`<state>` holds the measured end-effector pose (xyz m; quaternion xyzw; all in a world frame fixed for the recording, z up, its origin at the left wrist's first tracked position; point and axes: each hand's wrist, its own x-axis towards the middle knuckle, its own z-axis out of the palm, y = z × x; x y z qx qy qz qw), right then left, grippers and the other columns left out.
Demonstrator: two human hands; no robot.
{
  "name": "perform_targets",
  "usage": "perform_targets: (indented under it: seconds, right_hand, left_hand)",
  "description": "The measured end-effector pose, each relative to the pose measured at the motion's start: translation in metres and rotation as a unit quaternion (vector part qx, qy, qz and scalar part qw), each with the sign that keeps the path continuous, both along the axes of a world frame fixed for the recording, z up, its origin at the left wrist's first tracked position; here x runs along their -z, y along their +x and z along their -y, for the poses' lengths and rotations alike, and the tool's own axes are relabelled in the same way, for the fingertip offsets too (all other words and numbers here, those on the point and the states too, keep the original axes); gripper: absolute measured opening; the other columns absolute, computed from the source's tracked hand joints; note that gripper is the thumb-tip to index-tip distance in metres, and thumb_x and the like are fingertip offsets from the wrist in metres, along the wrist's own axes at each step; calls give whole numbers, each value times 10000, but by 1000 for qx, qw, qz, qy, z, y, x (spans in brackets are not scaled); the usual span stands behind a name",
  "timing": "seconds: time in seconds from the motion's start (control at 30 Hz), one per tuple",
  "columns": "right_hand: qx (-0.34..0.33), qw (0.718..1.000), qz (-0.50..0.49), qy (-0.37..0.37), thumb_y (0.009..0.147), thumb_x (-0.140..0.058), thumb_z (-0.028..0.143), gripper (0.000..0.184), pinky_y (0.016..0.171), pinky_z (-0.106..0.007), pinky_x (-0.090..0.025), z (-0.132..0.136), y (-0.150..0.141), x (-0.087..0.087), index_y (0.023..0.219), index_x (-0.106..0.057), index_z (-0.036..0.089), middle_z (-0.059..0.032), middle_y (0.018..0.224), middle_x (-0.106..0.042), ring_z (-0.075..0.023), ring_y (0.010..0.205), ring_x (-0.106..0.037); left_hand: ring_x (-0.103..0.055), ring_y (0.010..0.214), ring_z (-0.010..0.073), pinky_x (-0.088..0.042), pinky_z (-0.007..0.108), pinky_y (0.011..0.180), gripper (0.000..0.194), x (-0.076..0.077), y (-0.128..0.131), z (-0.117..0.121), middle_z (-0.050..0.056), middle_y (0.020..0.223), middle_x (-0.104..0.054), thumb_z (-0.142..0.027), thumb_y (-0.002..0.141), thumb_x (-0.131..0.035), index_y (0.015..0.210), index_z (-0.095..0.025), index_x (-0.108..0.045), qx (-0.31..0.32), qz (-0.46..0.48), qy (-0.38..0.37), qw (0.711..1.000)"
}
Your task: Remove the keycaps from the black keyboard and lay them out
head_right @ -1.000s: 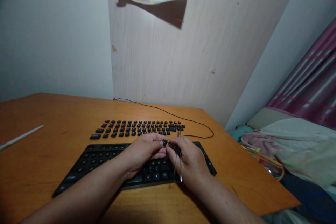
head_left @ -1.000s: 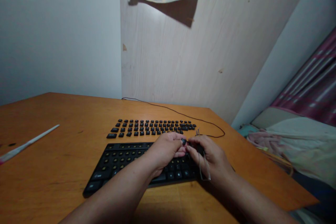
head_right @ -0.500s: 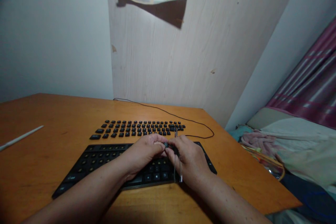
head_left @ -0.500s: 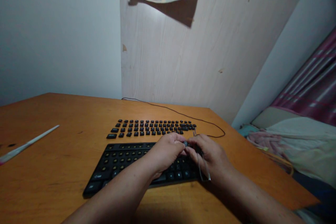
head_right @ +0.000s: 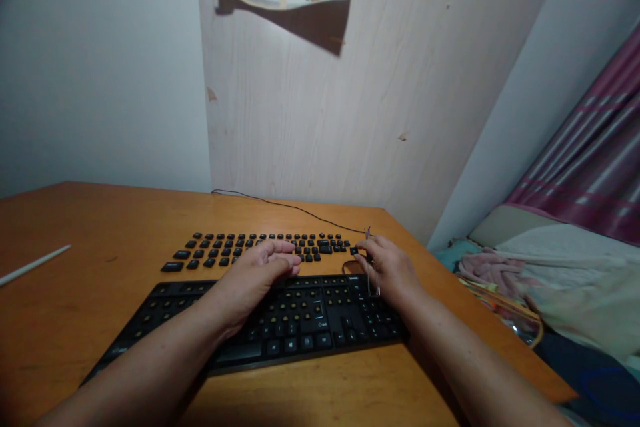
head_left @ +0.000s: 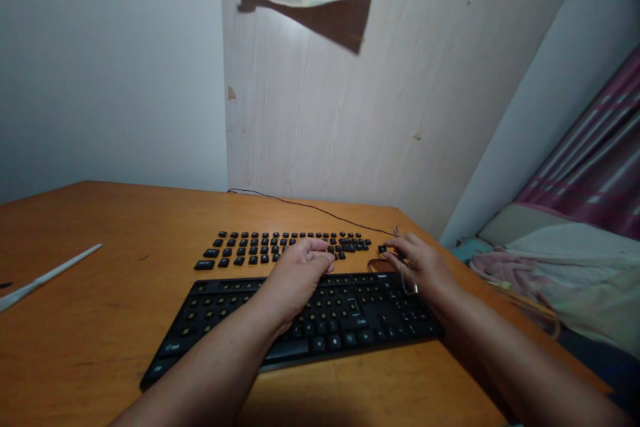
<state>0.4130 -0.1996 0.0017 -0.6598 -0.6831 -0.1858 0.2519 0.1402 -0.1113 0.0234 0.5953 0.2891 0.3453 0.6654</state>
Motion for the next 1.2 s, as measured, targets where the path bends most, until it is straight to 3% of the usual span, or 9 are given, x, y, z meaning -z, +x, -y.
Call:
perform_targets:
  seconds: [0.17, 0.4, 0.6, 1.2]
  right_hand:
    - [19, 1000, -15, -3, 905, -538, 356, 235, 750, -327, -487, -8, 11, 5, 1064, -671, 246, -82, 1000, -645, -228, 890, -628]
    - [65, 994, -73, -57, 836, -600, 352, 215, 685, -307, -473, -40, 42, 21, 964, -713, 222, -63, 882, -655, -202, 764, -621]
    - [60, 988, -101, -96, 803, -641, 354, 195, 700, -285, -476, -59, 54, 36, 911, -733, 221, -56, 867, -694, -201, 797, -640]
    - [74, 981, -127, -125, 805, -644, 337, 199, 749, -307, -488, -65, 58, 40, 929, -753, 225, -54, 909, -733, -210, 838, -660]
  left_hand:
    - [-628, 838, 169, -445, 305, 827, 358, 0, -1, -2, 81, 925, -673, -251, 761, -641, 1088, -123, -573, -13, -13, 5, 1000]
    - [-645, 867, 179, -451, 309, 846, 355, -4, -4, -4, 88, 959, -694, -275, 758, -656, 1080, -139, -593, -26, -26, 1, 999]
    - [-650, 882, 186, -447, 318, 860, 348, -5, -5, -7, 90, 969, -701, -283, 764, -655, 1079, -145, -601, -34, -32, 1, 999]
    - [-638, 806, 172, -449, 306, 796, 323, -3, -6, -9, 56, 874, -688, -318, 746, -671, 1017, -146, -631, -41, -54, 13, 998]
